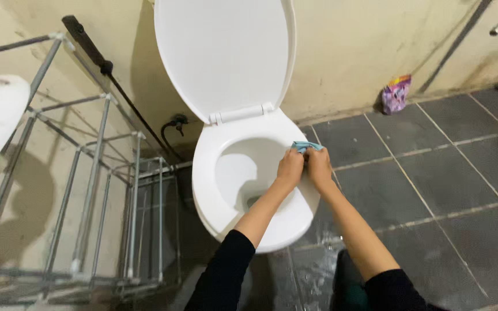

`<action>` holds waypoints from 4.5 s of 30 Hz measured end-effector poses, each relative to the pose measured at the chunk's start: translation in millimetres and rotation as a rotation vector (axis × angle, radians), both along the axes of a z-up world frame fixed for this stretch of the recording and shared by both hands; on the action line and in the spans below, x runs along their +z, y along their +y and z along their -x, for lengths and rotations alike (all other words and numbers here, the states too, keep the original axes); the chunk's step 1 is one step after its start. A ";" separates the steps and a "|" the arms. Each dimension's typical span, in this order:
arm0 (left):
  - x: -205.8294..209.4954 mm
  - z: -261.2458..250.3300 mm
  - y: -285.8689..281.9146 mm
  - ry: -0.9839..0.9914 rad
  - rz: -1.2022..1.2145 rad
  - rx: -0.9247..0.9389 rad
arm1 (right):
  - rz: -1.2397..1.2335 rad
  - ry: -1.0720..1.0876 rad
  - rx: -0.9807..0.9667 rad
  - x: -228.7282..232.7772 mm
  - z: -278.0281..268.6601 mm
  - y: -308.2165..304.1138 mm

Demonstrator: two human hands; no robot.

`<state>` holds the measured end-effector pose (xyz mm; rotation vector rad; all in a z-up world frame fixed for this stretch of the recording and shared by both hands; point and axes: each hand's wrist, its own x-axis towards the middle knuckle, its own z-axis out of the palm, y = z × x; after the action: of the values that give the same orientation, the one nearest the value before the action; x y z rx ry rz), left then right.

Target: The person cleans a toilet by first scrubbing the bowl with a brush and then wiping the rim and base using a cloth.

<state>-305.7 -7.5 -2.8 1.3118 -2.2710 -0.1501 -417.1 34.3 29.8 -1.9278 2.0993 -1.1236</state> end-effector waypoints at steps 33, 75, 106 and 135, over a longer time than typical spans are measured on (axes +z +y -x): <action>12.1 -327.2 -72.7 0.126 0.007 0.458 | 0.114 -0.009 0.398 -20.5 -307.2 -123.7; 10.9 -90.2 230.8 0.064 0.032 0.100 | -0.062 0.185 0.263 7.2 -62.3 237.9; 16.5 -32.3 234.9 -0.082 0.006 -0.076 | 0.083 0.546 0.481 -40.9 20.7 207.2; 17.3 -313.0 11.4 0.215 0.032 0.504 | 0.039 0.136 0.699 -6.3 -278.6 -48.6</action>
<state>7.3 3.9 14.5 1.7132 -1.7017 -0.0717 -138.5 -14.4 23.5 -2.5027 1.2442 -0.8888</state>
